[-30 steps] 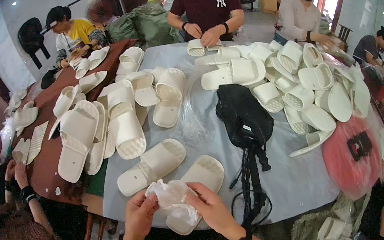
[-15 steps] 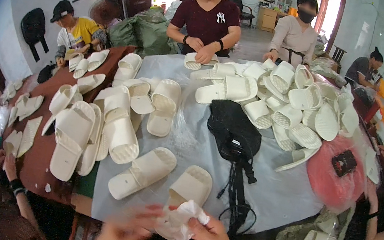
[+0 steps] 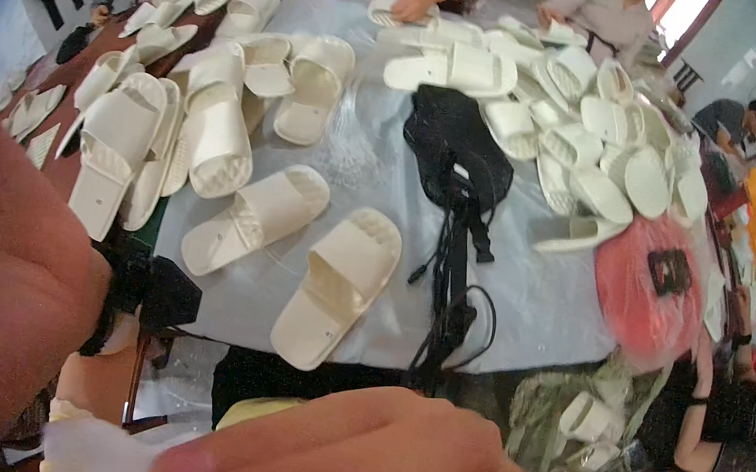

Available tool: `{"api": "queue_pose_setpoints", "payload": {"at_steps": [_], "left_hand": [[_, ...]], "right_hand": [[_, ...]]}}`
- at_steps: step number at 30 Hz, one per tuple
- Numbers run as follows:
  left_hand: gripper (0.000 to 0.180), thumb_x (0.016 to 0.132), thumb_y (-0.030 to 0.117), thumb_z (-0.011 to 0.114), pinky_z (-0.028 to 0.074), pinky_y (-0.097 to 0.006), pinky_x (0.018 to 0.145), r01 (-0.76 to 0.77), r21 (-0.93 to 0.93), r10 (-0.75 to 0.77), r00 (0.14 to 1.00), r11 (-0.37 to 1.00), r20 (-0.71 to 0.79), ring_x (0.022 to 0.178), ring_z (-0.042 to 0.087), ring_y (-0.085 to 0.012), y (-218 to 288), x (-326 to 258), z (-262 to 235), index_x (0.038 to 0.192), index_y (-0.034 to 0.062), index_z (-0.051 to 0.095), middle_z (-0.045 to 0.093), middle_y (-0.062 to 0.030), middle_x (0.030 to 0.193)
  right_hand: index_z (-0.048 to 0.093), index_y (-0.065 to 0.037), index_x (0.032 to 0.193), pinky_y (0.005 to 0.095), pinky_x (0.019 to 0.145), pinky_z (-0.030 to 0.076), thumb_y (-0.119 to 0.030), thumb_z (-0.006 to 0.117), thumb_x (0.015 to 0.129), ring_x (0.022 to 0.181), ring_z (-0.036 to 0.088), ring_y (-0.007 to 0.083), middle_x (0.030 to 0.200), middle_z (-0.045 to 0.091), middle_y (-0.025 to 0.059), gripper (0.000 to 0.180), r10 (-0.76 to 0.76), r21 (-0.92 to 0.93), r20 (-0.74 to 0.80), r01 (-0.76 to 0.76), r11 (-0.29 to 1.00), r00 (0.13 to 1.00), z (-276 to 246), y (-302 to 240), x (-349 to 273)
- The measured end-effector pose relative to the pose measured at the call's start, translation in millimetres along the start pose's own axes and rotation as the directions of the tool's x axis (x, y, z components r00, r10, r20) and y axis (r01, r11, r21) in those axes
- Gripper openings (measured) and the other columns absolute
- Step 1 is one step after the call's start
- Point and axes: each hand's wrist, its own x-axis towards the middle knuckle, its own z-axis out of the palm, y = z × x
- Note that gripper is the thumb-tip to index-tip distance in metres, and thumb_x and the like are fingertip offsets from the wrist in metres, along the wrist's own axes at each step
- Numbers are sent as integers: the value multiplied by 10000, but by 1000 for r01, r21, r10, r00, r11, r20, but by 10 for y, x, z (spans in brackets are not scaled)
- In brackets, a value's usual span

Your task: Workers are manually assembling and inspecting white sandals at a table in a workshop.

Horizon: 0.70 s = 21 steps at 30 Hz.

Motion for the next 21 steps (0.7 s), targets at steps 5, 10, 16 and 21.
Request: {"api": "queue_pose_setpoints", "payload": {"at_steps": [5, 10, 16, 21], "left_hand": [[910, 619, 563, 702, 403, -392, 775, -114, 12, 114, 993, 993, -15, 957, 499, -318, -156, 82, -47, 1289, 66, 339, 421, -195, 1194], [902, 632, 562, 689, 399, -400, 789, -227, -33, 226, 973, 973, -49, 965, 497, -321, -255, 279, 168, 1291, 59, 333, 415, -201, 1200], [894, 647, 561, 673, 395, -410, 806, -222, -68, 216, 973, 973, -83, 975, 495, -325, -312, 254, 290, 1293, 50, 326, 409, -209, 1208], [887, 660, 560, 659, 392, -418, 820, -244, -89, 233, 965, 966, -119, 983, 494, -329, -372, 280, 425, 1295, 43, 319, 403, -216, 1214]], "right_hand": [[560, -60, 981, 357, 657, 488, -174, 511, 869, 778, 594, 263, 964, 572, 64, 167, 30, 319, -80, -3, 948, 996, 148, -20, -328], [620, -62, 1009, 341, 680, 497, -167, 549, 861, 783, 626, 274, 956, 610, 51, 194, 16, 220, 235, -69, 973, 972, -52, -236, 1], [609, -46, 1026, 342, 700, 493, -162, 545, 863, 805, 623, 272, 980, 608, 59, 210, 3, 385, 285, -117, 915, 959, 166, -51, -110], [599, -30, 1042, 343, 721, 489, -158, 540, 866, 826, 620, 271, 1004, 606, 67, 226, -51, 538, 358, -161, 827, 932, 492, 236, -206]]}}
